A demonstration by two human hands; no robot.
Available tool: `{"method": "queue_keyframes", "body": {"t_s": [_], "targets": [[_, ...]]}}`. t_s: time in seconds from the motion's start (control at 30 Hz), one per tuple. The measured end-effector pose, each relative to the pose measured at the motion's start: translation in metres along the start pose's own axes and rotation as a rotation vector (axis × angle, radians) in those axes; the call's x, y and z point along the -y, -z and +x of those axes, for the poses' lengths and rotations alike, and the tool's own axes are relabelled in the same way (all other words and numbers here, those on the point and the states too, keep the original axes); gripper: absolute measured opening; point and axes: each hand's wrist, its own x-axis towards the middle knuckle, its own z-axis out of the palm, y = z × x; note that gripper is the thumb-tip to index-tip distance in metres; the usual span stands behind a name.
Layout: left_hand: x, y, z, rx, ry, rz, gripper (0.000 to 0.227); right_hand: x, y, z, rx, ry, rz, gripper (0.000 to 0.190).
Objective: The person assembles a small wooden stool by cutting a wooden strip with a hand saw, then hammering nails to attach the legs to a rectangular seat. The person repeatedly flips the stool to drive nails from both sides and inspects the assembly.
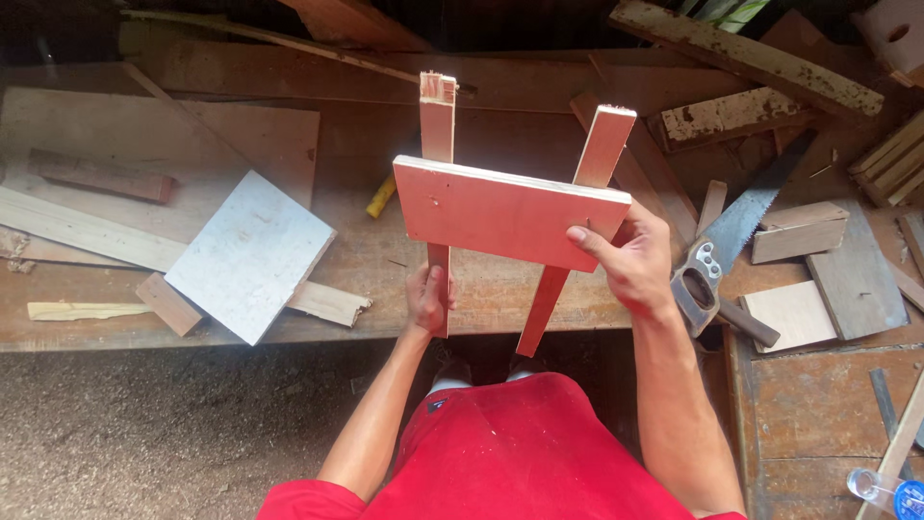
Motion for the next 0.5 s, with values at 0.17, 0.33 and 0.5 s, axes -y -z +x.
{"method": "queue_keyframes", "body": {"t_s": [0.17, 0.33, 0.5], "targets": [[-0.039, -0.005, 0.015, 0.077, -0.293, 0.162, 0.053, 0.046, -0.016, -0.032, 0.051, 0.190, -0.202, 0.035], [-0.092, -0.015, 0.038, 0.093, -0.779, 0.410, 0.061, 0.055, -0.015, -0.033, 0.245, 0.659, -0.134, 0.035], [-0.132, -0.008, 0.039, -0.071, 0.206, -0.579, 0.098, 0.005, -0.034, -0.014, 0.151, 0.902, -0.749, 0.033]]}}
